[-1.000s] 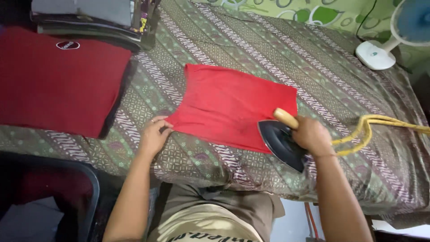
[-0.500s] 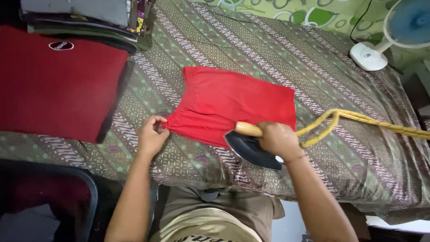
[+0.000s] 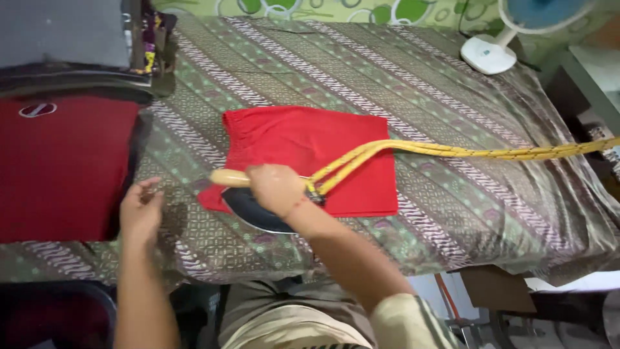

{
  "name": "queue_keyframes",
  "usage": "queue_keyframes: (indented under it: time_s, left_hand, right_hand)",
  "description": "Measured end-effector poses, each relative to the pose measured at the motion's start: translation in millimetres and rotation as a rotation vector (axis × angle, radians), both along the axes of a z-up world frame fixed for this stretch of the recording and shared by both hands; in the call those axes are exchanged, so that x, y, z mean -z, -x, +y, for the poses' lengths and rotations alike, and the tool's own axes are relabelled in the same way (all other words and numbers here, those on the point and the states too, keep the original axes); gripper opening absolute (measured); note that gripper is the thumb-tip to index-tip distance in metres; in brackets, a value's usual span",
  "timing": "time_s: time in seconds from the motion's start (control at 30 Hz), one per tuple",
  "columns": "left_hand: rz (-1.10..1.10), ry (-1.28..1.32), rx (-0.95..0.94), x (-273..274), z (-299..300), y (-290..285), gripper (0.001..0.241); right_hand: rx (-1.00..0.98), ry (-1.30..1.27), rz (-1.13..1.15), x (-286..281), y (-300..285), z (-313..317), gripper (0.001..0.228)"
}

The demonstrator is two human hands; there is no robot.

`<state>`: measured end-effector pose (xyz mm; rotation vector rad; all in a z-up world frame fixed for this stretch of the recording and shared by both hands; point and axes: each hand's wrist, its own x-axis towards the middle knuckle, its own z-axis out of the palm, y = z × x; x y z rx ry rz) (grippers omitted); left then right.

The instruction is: The person irons a red t-shirt on a patterned table, folding it neatly before placing it on a stack. They then retrieve a grey and blue polo shirt from a laundry basket, button the collar, and iron the shirt flat on the table.

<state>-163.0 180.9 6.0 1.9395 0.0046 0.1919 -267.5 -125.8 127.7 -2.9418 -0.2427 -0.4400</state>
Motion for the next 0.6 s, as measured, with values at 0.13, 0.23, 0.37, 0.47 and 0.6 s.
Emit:
queue_keyframes:
  time_s: [0.13,0.23,0.37,0.47,0.6]
  left_hand:
    - [0.053,0.059,0.069,-3.9,-10.2,-7.6,0.033]
    - [0.077,0.145,0.107,-1.5,-20.0,-16.8,0.027]
    - [0.129,0.043,0.157,5.3,-37.1,-24.7,0.03]
    - [0.134,-0.079,0.174,15.6,-53.4,-23.7,0.029]
    - [0.148,-0.279,0.163,0.8,-74.7,-19.2,0.028]
  right_hand:
    - [-0.003,0.092,-0.063,41.8,-19.6,-4.0,0.006]
    - [-0.094,0.109,-0.183,39.1,-2.0,-23.5,0.006]
    - [0.086,0.123,0.113,4.0,46.1,-67.8,0.009]
    - [0.253,0.134,0.263,-2.4,79.7,-115.4,0.011]
    - [0.733,0.277,0.323,10.0,95.2,-173.0,0.016]
